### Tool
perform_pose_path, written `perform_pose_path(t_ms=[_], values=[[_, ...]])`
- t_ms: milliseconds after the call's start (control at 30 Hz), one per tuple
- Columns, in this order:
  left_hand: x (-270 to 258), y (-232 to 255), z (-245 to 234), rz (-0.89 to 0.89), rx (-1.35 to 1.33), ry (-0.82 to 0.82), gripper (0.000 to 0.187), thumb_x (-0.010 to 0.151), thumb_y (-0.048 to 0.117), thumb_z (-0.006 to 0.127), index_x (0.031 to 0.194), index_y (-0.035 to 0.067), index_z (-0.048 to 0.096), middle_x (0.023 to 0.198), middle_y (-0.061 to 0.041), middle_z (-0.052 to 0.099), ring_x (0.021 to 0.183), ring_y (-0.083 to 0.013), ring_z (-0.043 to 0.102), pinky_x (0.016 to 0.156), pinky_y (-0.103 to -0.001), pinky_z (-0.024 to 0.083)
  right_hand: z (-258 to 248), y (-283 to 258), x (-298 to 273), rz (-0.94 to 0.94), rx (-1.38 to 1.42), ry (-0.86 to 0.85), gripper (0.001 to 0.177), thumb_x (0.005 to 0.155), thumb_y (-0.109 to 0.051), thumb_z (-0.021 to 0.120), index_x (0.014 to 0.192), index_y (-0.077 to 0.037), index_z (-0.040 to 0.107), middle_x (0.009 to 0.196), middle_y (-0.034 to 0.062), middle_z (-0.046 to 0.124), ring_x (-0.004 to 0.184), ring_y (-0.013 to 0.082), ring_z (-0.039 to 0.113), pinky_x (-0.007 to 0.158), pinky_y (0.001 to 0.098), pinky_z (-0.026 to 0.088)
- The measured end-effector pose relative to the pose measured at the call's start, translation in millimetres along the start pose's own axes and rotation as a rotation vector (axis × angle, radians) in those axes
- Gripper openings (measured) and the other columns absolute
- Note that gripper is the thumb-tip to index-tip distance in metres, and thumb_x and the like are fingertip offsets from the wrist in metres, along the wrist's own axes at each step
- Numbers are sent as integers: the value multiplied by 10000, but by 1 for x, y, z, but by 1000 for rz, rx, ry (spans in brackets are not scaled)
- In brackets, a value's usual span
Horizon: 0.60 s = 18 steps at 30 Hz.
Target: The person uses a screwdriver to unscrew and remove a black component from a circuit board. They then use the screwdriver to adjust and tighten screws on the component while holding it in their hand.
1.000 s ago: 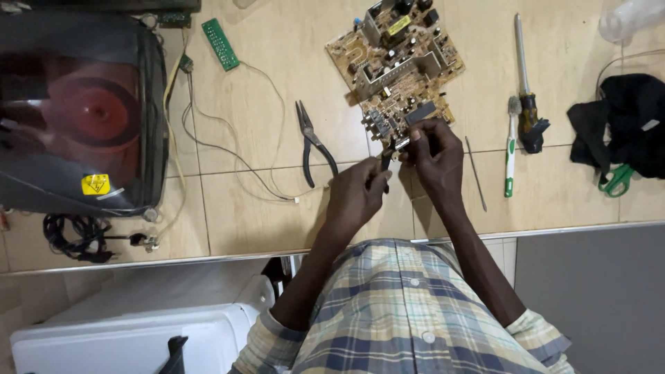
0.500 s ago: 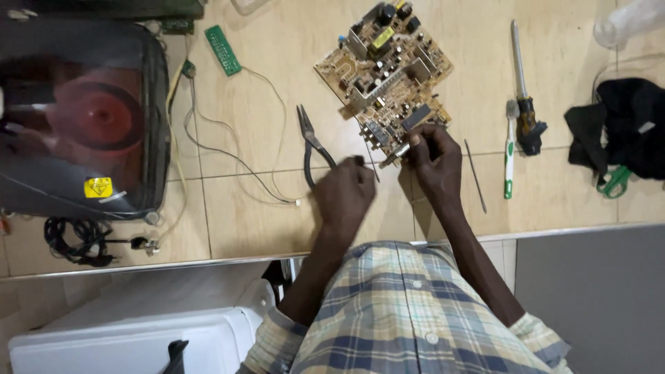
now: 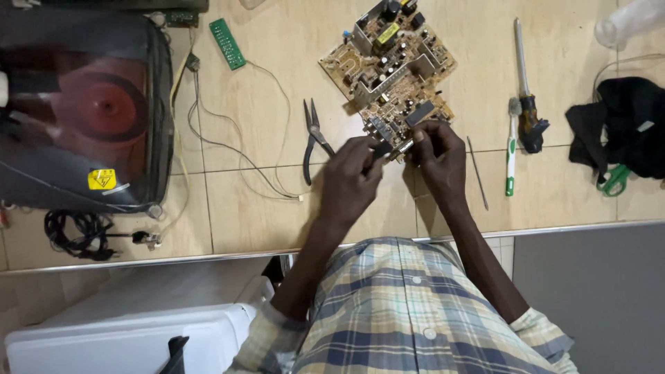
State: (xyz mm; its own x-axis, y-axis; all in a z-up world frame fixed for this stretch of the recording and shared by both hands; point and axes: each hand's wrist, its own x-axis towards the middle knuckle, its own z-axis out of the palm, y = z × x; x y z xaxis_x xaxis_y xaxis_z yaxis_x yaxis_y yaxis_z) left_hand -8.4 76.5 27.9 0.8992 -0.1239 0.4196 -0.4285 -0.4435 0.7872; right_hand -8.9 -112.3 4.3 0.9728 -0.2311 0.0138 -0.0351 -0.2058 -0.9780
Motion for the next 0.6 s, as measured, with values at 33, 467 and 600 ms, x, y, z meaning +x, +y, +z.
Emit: perform_pose_path(t_ms=[33, 467, 600], values=[[4, 3, 11, 5, -5, -2, 94, 834, 34, 708, 880, 66, 633, 1000, -94, 686, 924, -328, 707, 733, -413, 588, 0, -4, -1, -2, -2, 7, 99, 1085, -57, 603, 1086, 26, 657, 916, 179, 677, 693, 215, 678, 577, 331, 577], [11, 19, 23, -148, 142, -355, 286, 922, 120, 638, 1199, 100, 709, 1089, -132, 615, 1028, -403, 559, 925, -473, 456, 1, -3, -5, 17, 7, 68, 123, 1047, -81, 672, 1125, 15, 663, 794, 149, 623, 735, 230, 687, 663, 367, 570], [7, -14, 57, -137, 91, -404, 331, 955, 245, 638, 1256, 119, 693, 1087, -131, 628, 1062, -410, 575, 922, -488, 462, 2, -8, -6, -26, -36, 94, 127, 1064, -90, 671, 1075, 36, 669, 821, 188, 640, 796, 224, 662, 707, 403, 548]])
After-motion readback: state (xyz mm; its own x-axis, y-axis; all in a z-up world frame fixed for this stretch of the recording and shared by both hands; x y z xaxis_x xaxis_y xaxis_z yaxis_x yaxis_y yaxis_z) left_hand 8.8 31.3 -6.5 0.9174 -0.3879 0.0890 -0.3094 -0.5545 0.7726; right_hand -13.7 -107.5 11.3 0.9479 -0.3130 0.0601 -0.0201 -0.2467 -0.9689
